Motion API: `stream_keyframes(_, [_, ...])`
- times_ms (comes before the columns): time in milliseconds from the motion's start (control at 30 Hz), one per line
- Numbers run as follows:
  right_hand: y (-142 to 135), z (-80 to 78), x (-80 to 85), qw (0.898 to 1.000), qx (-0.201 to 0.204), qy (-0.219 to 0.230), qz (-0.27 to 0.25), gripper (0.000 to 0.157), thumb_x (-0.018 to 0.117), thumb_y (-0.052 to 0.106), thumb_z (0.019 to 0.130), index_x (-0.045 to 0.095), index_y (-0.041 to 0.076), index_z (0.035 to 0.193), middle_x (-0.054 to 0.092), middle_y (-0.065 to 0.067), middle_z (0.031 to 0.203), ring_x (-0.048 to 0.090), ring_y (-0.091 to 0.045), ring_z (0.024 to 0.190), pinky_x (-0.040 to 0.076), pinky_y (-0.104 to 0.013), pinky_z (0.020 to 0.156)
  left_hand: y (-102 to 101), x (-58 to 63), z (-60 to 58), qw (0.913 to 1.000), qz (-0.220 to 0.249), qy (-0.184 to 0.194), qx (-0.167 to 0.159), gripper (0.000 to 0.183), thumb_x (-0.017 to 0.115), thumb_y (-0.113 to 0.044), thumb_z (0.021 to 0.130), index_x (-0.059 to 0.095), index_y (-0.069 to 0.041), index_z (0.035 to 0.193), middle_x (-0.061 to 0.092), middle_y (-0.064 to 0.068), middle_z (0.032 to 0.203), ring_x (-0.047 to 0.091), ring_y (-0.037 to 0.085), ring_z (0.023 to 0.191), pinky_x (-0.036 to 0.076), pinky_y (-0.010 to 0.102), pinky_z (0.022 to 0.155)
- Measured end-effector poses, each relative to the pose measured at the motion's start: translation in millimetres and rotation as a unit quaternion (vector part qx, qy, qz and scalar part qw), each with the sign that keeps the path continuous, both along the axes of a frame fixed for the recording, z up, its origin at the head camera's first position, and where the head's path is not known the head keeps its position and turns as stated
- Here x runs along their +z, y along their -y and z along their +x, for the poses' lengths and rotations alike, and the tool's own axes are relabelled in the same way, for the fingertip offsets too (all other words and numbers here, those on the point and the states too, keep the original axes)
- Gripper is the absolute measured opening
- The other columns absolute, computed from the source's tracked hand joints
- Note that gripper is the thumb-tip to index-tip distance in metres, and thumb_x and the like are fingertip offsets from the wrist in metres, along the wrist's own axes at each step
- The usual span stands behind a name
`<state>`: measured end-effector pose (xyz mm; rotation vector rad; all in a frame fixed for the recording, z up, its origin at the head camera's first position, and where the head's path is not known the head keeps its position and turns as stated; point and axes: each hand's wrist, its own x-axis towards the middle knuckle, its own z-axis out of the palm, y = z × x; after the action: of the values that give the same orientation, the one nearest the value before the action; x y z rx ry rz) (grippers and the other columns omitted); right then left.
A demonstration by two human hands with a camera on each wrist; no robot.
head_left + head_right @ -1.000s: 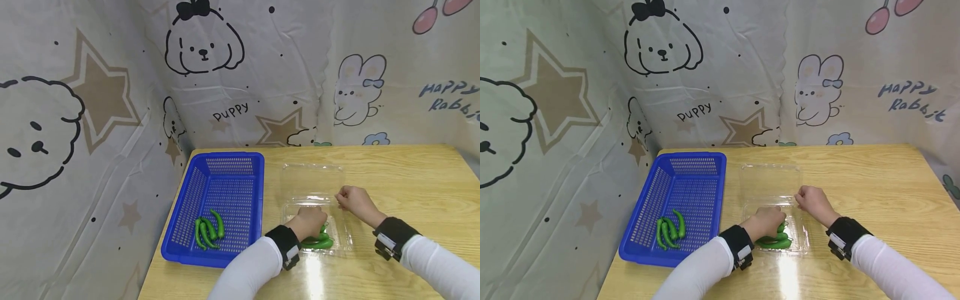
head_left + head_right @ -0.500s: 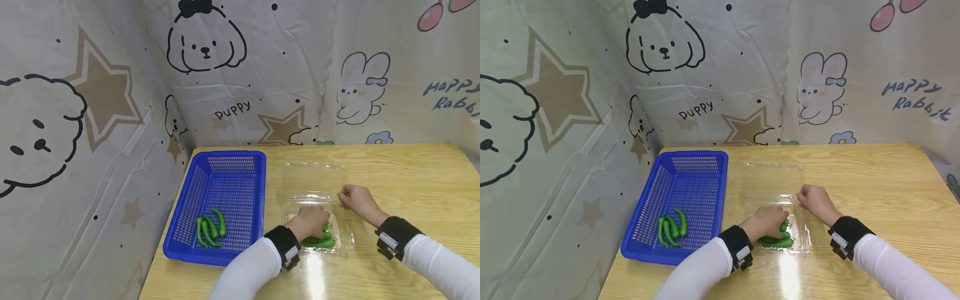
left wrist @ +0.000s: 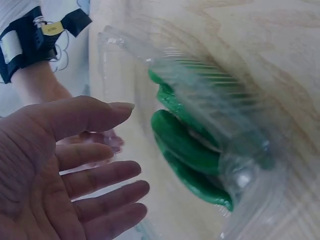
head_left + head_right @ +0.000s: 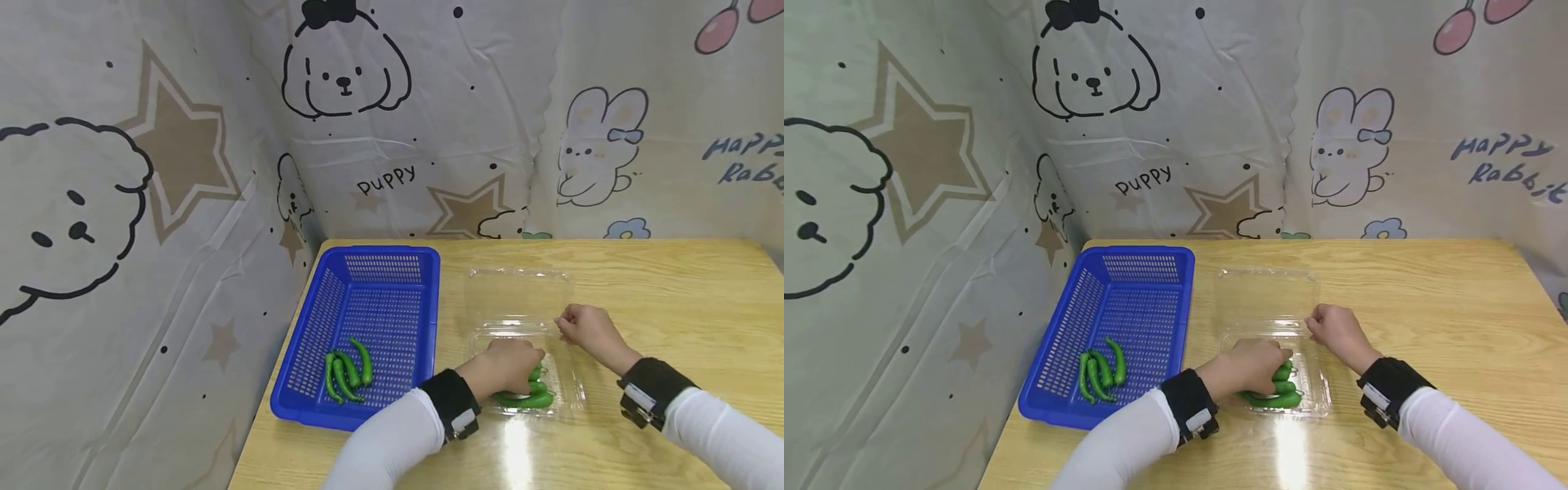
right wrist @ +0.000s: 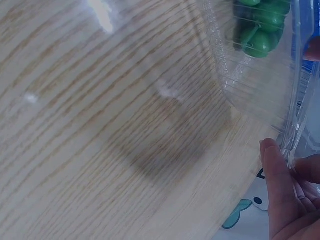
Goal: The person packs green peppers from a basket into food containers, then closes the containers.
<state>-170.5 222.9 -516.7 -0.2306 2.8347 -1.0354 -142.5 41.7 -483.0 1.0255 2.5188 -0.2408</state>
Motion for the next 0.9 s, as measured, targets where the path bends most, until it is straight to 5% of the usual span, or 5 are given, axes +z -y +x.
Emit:
stream_keyframes(200, [-0.3, 0.9, -2.5, 1.0, -0.003, 0.001, 0.002, 0.018, 0.054, 0.008, 0.092, 0.061, -0.004, 0.081, 0.061, -0.004, 0.062, 0.059, -0.012, 0.057, 0.044, -0.023, 0.046, 7.8, 6.2, -1.9, 0.9993, 0.026, 0.022, 0.015, 0.06, 0.07, -0.043, 0.08, 0.05, -0.026, 0.134, 0.059, -0.012, 0.106, 0.054, 0.002, 0.086, 0.046, 0.022, 0.06])
stream_keyframes(433, [-0.3, 0.5, -2.9, 1.0, 0.0, -0.007, 0.005, 0.018, 0.054, 0.009, 0.092, 0.061, -0.004, 0.081, 0.059, -0.002, 0.06, 0.06, -0.011, 0.056, 0.044, -0.024, 0.046, 32.5, 9.0, -12.7, 0.9931, 0.094, 0.053, 0.047, 0.076, 0.077, -0.032, 0.074, 0.044, -0.016, 0.141, 0.062, -0.004, 0.122, 0.058, 0.005, 0.105, 0.047, 0.015, 0.083])
stream_keyframes(900, [3.0, -0.5, 0.4, 1.0, 0.006, -0.01, 0.007, 0.019, 0.054, 0.009, 0.092, 0.061, -0.003, 0.079, 0.06, -0.002, 0.06, 0.059, -0.011, 0.055, 0.043, -0.024, 0.046, 71.3, 37.0, -20.1, 0.9891, 0.109, 0.055, 0.082, 0.077, 0.077, -0.031, 0.077, 0.041, -0.011, 0.143, 0.059, 0.005, 0.129, 0.056, 0.017, 0.117, 0.045, 0.022, 0.094])
